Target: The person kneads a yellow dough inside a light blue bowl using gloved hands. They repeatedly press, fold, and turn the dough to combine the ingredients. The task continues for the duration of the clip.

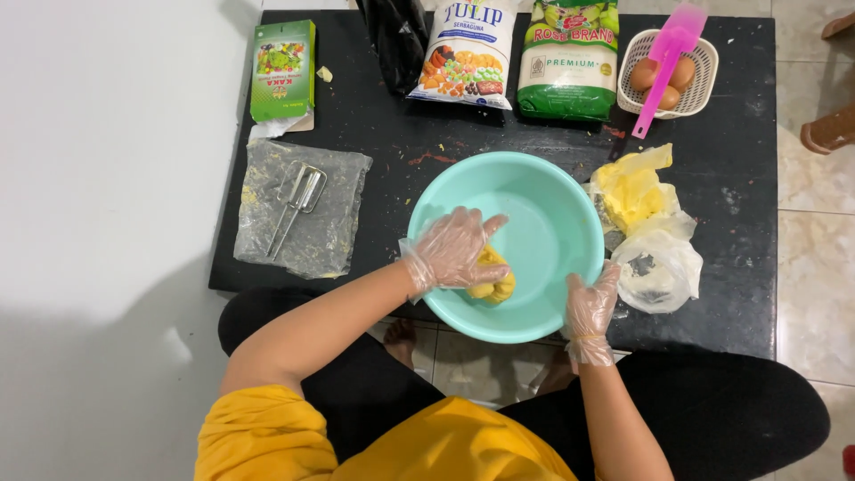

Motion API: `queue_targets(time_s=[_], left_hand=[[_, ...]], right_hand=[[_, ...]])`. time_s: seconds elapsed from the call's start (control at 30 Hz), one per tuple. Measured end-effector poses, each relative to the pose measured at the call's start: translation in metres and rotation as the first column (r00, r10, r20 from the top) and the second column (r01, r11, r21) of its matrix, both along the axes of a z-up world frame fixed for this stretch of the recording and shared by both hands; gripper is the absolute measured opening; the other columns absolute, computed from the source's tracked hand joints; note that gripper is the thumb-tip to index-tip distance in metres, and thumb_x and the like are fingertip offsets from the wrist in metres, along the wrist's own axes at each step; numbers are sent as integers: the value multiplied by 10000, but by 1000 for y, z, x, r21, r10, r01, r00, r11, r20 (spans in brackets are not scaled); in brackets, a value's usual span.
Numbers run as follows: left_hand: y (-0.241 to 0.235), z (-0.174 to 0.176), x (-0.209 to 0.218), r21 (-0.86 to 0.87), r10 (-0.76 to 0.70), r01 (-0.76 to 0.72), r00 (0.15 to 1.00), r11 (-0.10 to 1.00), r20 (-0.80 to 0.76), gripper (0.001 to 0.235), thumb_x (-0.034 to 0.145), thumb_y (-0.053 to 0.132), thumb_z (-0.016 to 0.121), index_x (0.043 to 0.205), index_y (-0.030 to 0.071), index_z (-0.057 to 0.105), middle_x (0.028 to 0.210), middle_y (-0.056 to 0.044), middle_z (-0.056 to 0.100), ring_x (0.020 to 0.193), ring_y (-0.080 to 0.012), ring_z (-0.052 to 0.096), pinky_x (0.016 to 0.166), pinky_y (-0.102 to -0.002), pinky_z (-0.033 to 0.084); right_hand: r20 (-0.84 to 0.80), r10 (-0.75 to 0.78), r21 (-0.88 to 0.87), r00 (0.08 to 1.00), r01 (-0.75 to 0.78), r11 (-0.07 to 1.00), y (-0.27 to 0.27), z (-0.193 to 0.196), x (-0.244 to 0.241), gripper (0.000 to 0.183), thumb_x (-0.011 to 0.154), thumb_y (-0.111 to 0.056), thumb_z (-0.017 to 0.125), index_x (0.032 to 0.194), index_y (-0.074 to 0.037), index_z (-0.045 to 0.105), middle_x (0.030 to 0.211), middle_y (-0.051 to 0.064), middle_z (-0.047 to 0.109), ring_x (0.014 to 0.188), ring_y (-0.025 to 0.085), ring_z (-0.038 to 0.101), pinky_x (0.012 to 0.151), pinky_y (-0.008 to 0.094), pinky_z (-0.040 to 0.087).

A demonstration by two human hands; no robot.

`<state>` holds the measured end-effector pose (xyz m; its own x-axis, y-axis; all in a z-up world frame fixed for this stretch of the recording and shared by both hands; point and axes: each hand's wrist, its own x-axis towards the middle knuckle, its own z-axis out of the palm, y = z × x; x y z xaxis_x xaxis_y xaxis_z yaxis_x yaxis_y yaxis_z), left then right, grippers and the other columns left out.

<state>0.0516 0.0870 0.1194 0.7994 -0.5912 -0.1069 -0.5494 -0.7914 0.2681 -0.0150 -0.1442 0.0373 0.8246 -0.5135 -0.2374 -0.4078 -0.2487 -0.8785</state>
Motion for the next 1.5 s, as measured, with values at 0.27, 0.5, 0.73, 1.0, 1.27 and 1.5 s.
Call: queue_targets(time_s=[0.27,0.5,0.73,1.0,1.27,1.5], left_hand=[[5,-40,-17,-131,-150,142,987,981,-51,851,876,746,444,1528,199,423,1441,-228,438,1319,-454,441,1101,-603,323],[-48,-87,-7,-29,-250,248,959,968,-133,997,799,710,572,1562,126,305,1482,-201,446,1399,-474,405,1162,-615,325],[-88,-78,23,36,-217,216,976,976,25,558,686,697,573,846,168,655,702,-59,605,677,-293,653,626,-480,517],[-95,-68,28,-223,282,-394,869,892,-407,560,742,603,629,919,73,672,866,-155,740,933,-370,746,820,-495,615],[-44,-34,27,-720,452,-392,883,572,-122,778,844,562,708,1388,52,485,1340,-223,522,1313,-413,520,1127,-489,421],[61,-34,-6,-359,701,-708,691,608,-175,909,810,396,738,1561,78,336,1462,-258,408,1298,-472,516,1009,-584,516]], right_hand=[[-1,-36,44,999,36,998,1,4,4,357,830,-63,647,1160,-48,513,927,152,560,872,297,589,724,423,497],[-46,-16,-14,999,15,1000,-11,-29,7,380,826,-56,643,1185,-52,520,947,184,557,892,343,599,721,475,487],[-66,-36,-18,997,35,999,-7,-21,10,372,822,-89,657,1170,-66,530,939,185,575,905,345,612,730,480,491],[-24,32,-11,999,-32,999,-2,3,23,357,823,-118,665,1165,-46,594,947,247,636,923,414,643,728,533,483],[-26,55,-187,998,-59,981,-15,-14,17,372,822,-183,727,1150,-67,596,958,232,669,961,436,663,788,529,518],[267,473,-837,839,-42,546,-5,12,17,356,895,-176,601,1241,-93,591,1042,69,496,977,273,586,830,364,538]])
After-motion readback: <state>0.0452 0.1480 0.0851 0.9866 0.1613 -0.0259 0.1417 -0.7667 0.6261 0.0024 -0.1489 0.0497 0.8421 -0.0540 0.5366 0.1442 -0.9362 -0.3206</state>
